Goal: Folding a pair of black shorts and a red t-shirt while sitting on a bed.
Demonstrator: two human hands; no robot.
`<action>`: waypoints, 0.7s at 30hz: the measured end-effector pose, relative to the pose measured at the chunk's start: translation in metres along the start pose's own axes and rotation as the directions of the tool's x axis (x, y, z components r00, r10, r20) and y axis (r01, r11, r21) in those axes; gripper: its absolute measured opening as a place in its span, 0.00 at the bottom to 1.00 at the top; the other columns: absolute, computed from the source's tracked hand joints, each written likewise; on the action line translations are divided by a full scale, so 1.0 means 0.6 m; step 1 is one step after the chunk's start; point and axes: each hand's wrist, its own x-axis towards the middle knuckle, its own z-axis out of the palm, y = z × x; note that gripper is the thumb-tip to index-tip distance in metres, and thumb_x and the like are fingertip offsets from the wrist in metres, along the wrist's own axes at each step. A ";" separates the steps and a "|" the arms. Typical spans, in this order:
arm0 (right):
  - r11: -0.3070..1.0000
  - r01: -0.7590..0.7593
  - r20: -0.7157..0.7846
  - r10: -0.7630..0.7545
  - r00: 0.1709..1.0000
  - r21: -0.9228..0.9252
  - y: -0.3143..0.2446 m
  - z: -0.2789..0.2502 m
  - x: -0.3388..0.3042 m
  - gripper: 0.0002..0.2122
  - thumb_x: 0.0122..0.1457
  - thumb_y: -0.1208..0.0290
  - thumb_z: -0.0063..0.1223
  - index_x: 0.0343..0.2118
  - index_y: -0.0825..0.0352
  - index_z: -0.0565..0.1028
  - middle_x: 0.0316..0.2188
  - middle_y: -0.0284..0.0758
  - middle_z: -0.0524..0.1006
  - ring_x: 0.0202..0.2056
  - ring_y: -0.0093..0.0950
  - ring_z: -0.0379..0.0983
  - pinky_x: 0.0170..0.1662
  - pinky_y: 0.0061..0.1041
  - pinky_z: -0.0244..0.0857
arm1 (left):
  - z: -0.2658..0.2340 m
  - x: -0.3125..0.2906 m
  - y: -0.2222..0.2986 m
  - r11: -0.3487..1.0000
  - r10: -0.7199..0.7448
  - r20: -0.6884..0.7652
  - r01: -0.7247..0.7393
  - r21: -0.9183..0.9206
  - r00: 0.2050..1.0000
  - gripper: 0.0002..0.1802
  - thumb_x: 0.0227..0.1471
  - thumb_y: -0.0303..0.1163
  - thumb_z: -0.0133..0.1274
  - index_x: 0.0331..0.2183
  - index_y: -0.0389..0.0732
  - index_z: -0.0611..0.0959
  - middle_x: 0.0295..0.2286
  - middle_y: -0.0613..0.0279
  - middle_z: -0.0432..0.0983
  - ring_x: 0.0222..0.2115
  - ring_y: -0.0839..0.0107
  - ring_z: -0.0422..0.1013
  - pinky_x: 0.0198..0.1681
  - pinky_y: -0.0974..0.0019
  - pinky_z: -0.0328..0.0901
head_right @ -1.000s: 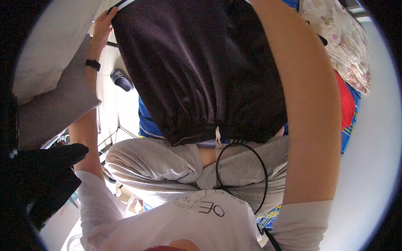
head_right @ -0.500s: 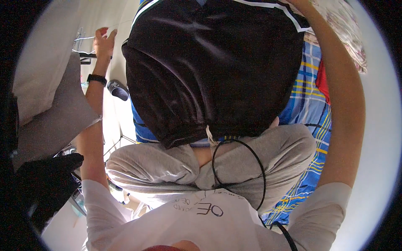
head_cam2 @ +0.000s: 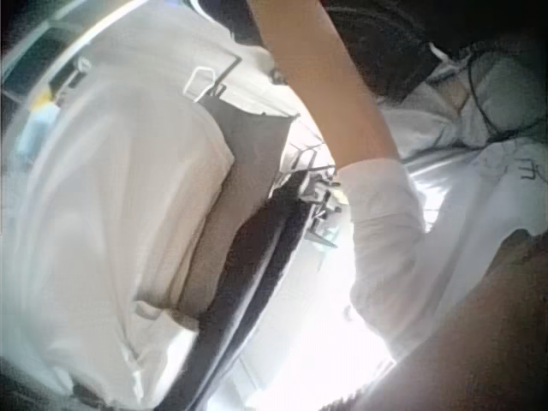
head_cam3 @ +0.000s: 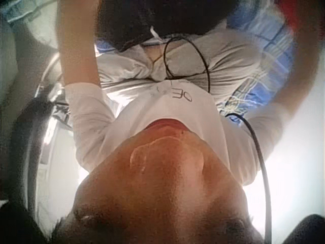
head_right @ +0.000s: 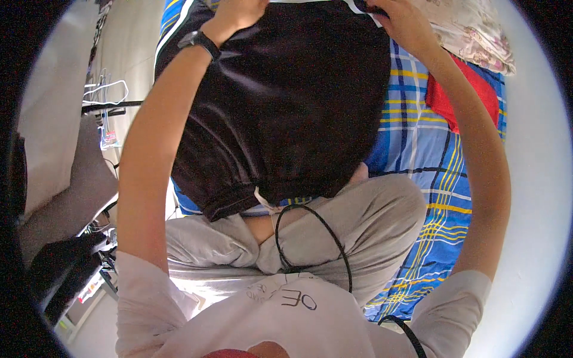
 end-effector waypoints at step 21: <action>0.979 -0.012 -0.491 0.114 0.864 0.206 0.045 -0.016 0.033 0.14 0.46 0.82 0.53 0.38 0.69 0.79 0.30 0.44 0.80 0.35 0.39 0.78 0.43 0.34 0.71 | -0.092 0.048 -0.105 0.204 -0.427 0.456 0.575 -0.792 0.781 0.34 0.54 0.24 0.61 0.58 0.38 0.63 0.41 0.56 0.75 0.38 0.65 0.76 0.39 0.64 0.73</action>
